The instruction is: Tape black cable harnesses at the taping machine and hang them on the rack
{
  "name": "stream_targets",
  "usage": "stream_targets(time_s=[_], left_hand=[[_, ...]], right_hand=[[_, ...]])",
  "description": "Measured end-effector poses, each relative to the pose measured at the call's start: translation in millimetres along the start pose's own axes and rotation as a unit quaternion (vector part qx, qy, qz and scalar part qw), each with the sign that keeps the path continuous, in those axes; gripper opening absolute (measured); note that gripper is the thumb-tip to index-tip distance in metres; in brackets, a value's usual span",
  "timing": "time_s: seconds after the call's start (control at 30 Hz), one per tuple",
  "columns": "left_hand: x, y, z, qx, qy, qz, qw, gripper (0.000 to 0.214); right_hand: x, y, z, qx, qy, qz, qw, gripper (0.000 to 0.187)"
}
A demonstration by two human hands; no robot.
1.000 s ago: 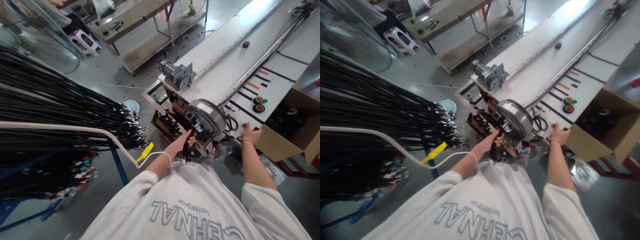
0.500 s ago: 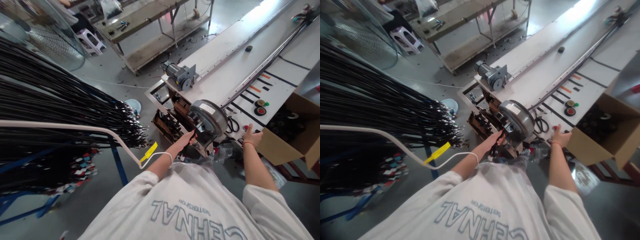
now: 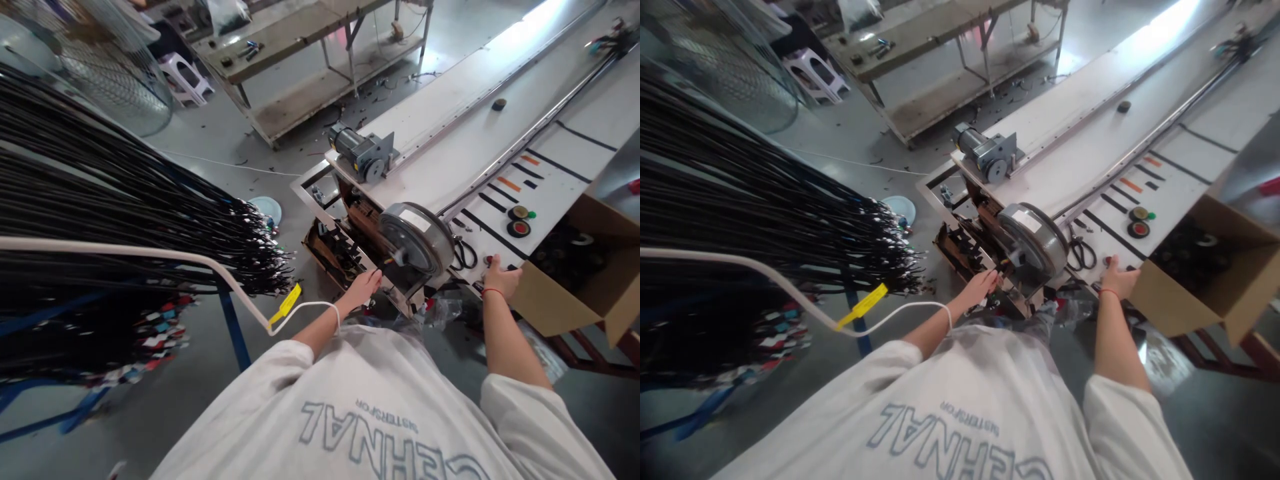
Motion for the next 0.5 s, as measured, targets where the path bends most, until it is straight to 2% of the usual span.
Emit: stream_targets(time_s=[0.2,0.37,0.43,0.5], left_hand=[[10.1,2.6,-21.3,0.007,0.013,-0.006,1.0,0.043],[19.3,-3.9,-34.2,-0.05,-0.007,0.1,0.994,0.048],[19.9,-3.9,-34.9,-0.076,-0.007,0.152,0.985,0.049],[18.2,-1.1,-30.8,-0.074,-0.013,0.178,0.981,0.047]], right_hand=[[3.5,0.8,-2.7,-0.006,-0.004,0.002,1.0,0.068],[3.3,1.2,-2.0,-0.005,0.004,-0.005,1.0,0.066],[2.4,1.2,-1.1,-0.005,0.009,-0.009,1.0,0.065],[1.8,1.3,-0.4,-0.002,0.01,-0.012,1.0,0.066]])
Point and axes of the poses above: each hand's wrist, its own z-axis away from the middle knuckle, its own x-axis out of the palm, y = z × x, the point moved 3 cm from there along -z, towards the middle knuckle, and after that the axes turned 14 degrees about z, right-handed, at the moved point
